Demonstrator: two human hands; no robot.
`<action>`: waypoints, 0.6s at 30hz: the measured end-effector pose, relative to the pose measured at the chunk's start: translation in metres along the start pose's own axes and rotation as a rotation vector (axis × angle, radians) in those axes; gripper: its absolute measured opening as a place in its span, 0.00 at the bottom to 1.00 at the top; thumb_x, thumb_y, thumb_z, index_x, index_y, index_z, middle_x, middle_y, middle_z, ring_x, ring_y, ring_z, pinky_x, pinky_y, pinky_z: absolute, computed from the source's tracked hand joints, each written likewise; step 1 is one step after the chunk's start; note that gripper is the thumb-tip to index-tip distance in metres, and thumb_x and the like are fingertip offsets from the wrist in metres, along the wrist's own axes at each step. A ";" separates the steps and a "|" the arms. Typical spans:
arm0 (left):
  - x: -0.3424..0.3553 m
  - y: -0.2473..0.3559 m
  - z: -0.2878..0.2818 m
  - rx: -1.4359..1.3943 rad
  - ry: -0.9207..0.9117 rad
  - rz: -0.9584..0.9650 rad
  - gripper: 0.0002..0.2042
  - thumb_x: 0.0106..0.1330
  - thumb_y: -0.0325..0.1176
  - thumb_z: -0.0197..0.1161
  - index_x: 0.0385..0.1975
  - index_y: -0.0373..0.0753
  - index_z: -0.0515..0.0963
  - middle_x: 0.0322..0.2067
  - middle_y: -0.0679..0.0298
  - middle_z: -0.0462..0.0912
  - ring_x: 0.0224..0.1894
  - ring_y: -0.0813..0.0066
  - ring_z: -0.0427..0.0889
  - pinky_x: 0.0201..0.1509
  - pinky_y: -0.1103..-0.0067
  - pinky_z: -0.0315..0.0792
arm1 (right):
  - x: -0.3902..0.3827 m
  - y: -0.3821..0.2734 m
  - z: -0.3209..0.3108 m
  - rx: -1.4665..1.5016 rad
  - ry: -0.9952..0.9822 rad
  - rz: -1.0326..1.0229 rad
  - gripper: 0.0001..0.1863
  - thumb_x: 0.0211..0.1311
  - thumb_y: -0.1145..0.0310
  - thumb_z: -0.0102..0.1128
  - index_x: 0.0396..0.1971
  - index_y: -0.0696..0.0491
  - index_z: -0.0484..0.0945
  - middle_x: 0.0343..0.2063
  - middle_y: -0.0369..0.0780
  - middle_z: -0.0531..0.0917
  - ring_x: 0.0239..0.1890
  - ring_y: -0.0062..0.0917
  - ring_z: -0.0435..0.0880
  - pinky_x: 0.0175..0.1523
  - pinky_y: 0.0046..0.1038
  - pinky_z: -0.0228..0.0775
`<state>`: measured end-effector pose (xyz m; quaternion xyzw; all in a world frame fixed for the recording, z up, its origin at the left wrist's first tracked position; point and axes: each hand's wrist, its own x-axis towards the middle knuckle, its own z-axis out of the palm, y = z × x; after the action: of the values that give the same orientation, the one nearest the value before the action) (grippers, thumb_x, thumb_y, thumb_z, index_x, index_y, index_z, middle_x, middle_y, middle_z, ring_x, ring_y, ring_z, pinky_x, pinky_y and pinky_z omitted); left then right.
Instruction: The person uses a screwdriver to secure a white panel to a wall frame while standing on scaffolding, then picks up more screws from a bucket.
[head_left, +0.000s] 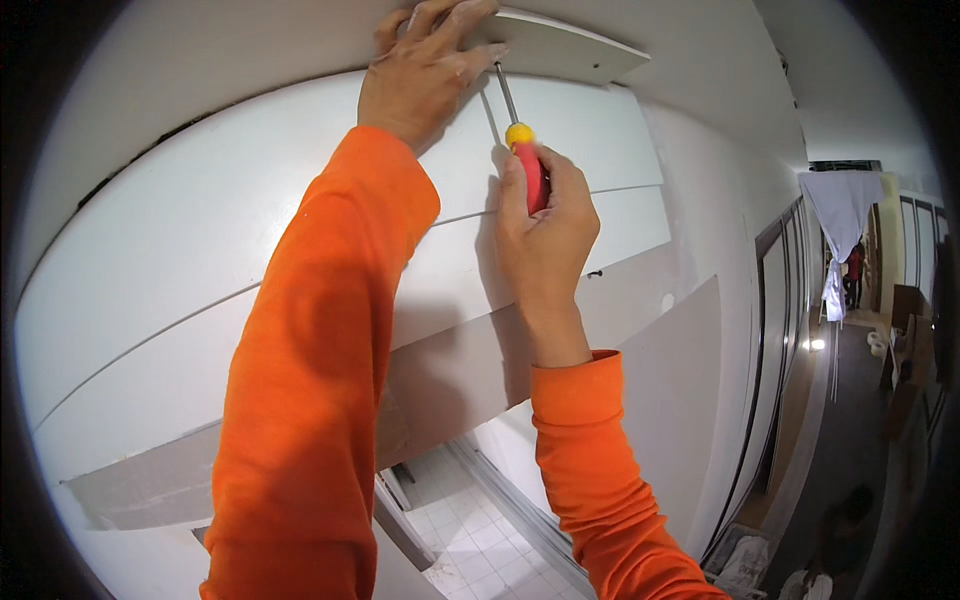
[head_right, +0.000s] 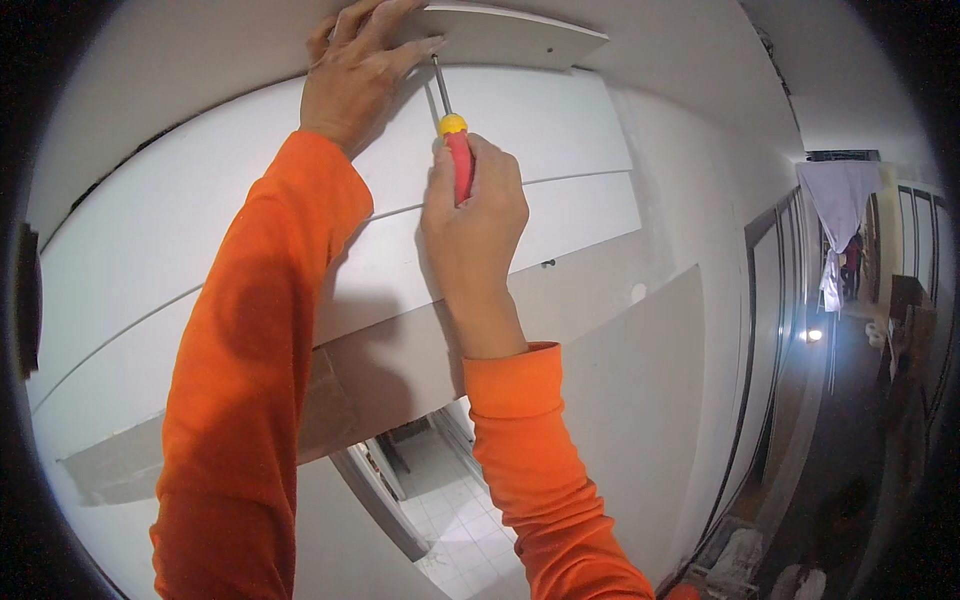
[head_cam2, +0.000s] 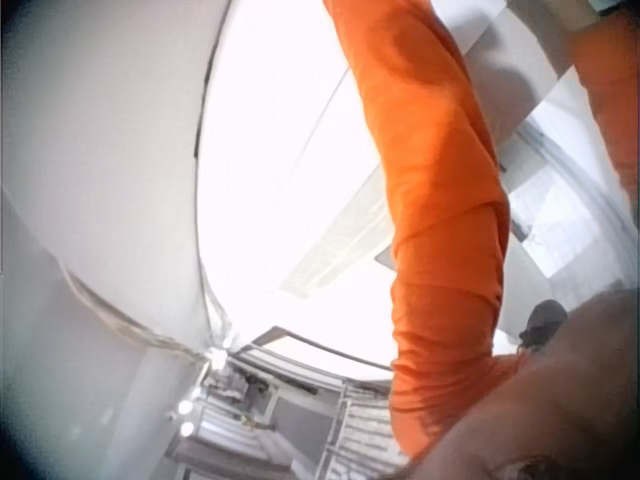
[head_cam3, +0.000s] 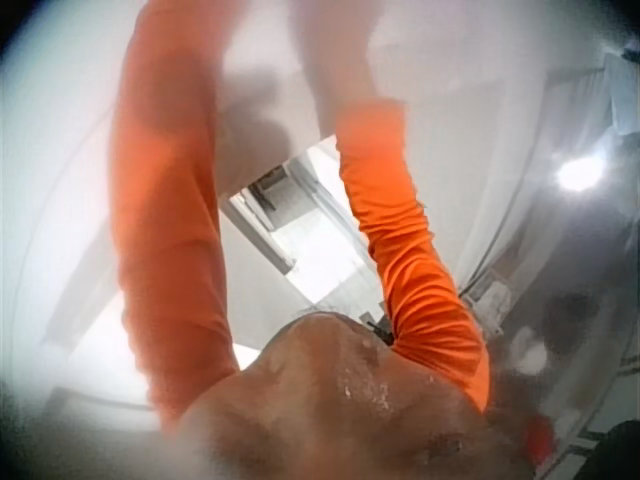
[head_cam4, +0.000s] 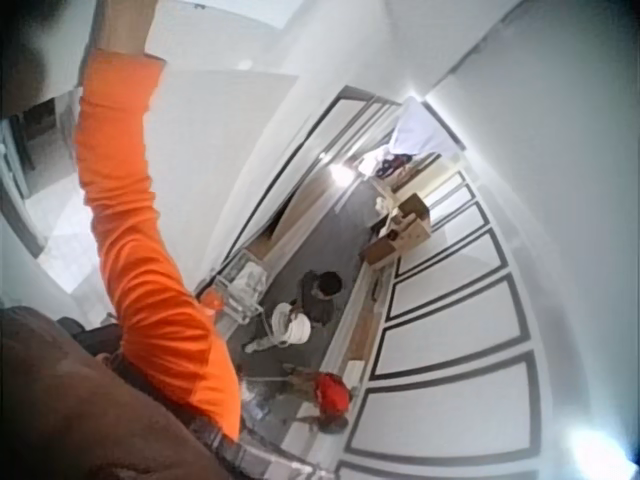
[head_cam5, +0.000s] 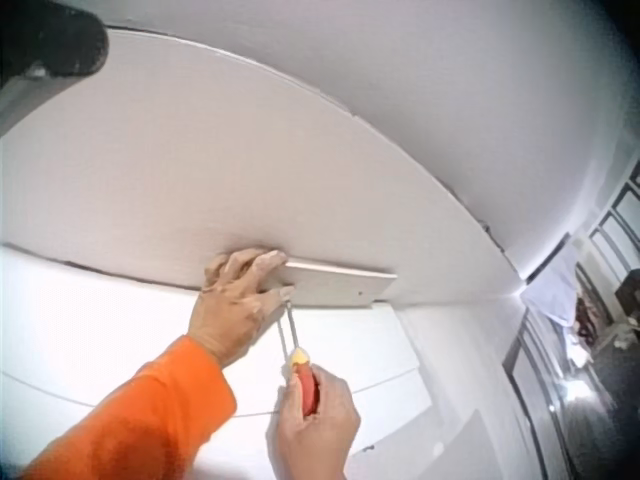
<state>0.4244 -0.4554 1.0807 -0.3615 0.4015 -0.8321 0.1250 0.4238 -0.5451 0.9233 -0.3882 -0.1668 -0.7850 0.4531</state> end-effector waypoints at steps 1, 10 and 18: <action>-0.001 0.001 0.001 0.013 -0.008 -0.002 0.09 0.65 0.37 0.65 0.42 0.52 0.88 0.64 0.67 0.73 0.67 0.66 0.64 0.71 0.63 0.53 | 0.000 0.005 0.002 -0.017 0.020 -0.045 0.11 0.71 0.68 0.58 0.44 0.62 0.78 0.33 0.41 0.81 0.21 0.27 0.74 0.30 0.34 0.73; -0.002 -0.001 0.004 -0.005 -0.020 -0.015 0.10 0.65 0.36 0.65 0.44 0.52 0.88 0.65 0.68 0.73 0.68 0.66 0.64 0.72 0.62 0.52 | 0.013 -0.006 -0.007 0.605 -0.138 0.393 0.10 0.72 0.66 0.59 0.43 0.58 0.76 0.27 0.39 0.79 0.20 0.21 0.73 0.22 0.23 0.67; -0.001 0.003 0.008 -0.029 -0.016 -0.010 0.10 0.65 0.37 0.65 0.44 0.51 0.88 0.64 0.68 0.73 0.68 0.66 0.64 0.72 0.63 0.52 | 0.005 0.017 -0.001 -0.202 0.124 -0.223 0.14 0.70 0.65 0.61 0.46 0.60 0.80 0.27 0.45 0.82 0.23 0.29 0.78 0.34 0.32 0.72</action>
<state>0.4304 -0.4614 1.0810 -0.3721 0.4108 -0.8238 0.1187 0.4359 -0.5573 0.9247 -0.3616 -0.1007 -0.8657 0.3313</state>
